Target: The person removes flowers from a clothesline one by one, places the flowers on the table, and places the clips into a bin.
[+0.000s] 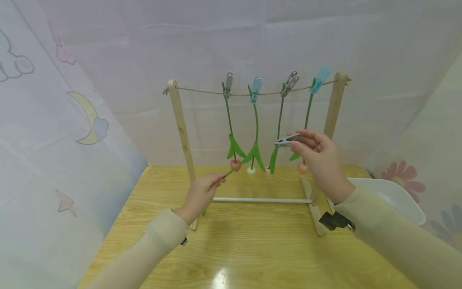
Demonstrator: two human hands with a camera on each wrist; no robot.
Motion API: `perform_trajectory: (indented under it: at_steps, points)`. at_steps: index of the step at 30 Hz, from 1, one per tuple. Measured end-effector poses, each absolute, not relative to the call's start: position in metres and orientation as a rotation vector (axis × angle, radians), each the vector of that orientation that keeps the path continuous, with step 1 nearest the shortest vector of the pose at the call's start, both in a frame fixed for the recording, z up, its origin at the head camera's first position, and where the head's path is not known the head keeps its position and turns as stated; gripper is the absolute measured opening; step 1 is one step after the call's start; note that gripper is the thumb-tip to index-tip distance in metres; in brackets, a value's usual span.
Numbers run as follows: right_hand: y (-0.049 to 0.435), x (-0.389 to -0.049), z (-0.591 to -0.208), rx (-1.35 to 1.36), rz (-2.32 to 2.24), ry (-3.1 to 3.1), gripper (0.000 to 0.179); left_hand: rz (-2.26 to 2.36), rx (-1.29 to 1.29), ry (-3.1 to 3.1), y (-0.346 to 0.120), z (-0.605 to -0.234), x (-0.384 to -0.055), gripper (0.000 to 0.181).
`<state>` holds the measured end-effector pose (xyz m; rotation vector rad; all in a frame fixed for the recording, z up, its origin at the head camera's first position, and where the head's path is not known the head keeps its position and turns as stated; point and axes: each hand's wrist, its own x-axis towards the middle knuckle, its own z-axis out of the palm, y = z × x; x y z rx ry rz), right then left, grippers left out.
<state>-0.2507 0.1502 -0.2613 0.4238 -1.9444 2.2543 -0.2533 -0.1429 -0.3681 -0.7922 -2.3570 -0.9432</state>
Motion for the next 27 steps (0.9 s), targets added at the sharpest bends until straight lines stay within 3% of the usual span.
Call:
perform_trajectory:
  at_steps: [10, 27]
  points:
    - [0.165, -0.248, -0.279, 0.449, 2.236, -1.839, 0.02, -0.646, -0.832, -2.386, -0.132, -0.375, -0.252, 0.02]
    - [0.188, -0.24, -0.297, 0.4, 2.275, -1.826, 0.023, -0.607, -0.963, -2.45, -0.121, -0.391, -0.252, 0.018]
